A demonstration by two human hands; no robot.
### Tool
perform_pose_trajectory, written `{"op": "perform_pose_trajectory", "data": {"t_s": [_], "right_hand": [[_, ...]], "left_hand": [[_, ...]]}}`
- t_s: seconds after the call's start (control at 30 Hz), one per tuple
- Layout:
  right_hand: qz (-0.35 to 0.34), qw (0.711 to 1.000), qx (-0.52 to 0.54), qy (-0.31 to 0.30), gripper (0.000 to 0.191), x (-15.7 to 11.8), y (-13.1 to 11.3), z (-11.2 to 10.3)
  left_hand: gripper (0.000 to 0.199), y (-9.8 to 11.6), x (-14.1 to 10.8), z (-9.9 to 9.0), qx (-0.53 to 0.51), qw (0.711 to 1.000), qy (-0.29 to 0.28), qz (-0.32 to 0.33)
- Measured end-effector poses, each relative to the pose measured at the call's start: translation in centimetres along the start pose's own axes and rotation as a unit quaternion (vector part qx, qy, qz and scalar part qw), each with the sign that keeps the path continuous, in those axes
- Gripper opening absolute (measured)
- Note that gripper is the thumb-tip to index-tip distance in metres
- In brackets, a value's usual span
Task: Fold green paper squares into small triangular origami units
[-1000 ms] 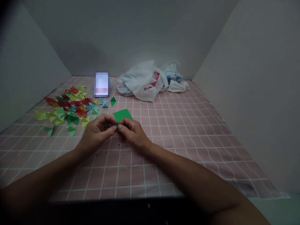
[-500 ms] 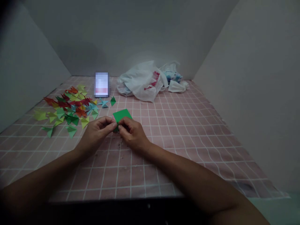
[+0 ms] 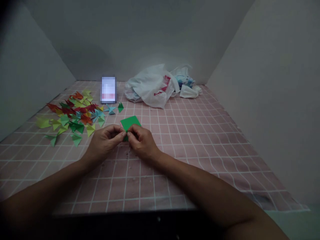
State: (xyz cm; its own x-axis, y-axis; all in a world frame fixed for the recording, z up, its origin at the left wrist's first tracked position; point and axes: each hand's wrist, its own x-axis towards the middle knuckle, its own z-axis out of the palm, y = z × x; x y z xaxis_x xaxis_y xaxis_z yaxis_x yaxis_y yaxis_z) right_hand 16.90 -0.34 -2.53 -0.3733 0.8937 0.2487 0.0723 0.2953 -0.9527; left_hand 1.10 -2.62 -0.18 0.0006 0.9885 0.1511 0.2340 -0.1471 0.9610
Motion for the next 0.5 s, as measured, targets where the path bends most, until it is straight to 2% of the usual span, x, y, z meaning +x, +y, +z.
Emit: {"op": "perform_pose_trajectory", "data": {"t_s": [0.17,0.3,0.5], "right_hand": [[-0.053,0.995,-0.084,0.016,0.015,-0.16,-0.21,0.07],[-0.054,0.995,-0.079,0.026,0.016,-0.14,-0.07,0.13],[-0.045,0.998,-0.044,0.03,0.014,-0.2,0.13,0.15]], "left_hand": [[0.012,0.01,0.01,-0.04,0.007,1.0,-0.002,0.008],[0.013,-0.26,0.04,0.03,0.007,1.0,-0.001,0.017],[0.015,-0.38,0.06,0.17,-0.017,1.0,0.003,-0.015]]}}
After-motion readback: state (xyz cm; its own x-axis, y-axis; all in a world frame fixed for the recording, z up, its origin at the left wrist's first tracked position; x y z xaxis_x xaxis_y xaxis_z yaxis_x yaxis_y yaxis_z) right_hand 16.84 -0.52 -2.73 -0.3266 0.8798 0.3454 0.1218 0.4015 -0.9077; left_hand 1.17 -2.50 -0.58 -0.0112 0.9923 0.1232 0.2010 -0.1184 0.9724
